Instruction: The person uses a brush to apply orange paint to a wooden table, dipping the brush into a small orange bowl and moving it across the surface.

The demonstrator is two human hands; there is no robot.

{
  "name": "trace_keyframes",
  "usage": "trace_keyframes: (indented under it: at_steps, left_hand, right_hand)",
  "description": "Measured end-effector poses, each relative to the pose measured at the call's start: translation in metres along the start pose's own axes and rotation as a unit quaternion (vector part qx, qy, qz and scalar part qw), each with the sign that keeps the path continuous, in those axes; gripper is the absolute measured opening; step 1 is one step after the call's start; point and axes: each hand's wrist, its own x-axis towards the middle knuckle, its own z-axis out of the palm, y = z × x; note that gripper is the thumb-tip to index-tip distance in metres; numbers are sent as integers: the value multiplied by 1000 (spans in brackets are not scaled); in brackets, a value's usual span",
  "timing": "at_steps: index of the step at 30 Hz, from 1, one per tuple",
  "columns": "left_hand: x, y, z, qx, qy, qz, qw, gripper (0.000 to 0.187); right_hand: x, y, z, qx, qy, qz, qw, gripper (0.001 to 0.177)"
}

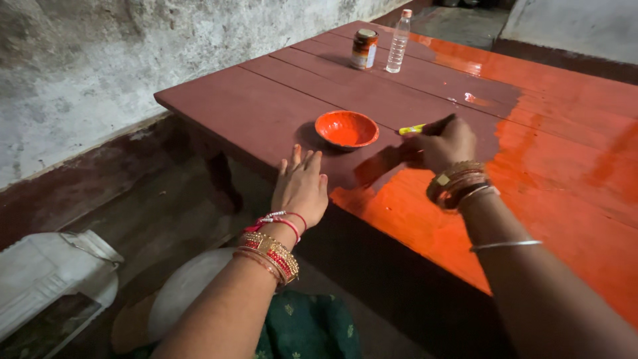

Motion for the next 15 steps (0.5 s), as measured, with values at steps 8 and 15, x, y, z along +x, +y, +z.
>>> trace_keyframes:
  at_steps: [8,15]
  left_hand:
    - [-6,-2,-2,0,3,12,1000,53]
    - [-6,-9,-5,-1,-4,-30,1000,53]
  right_hand:
    - [-27,13,38,-158,121,-19,980,35]
    - [-34,17,31,151,112,31,982,24]
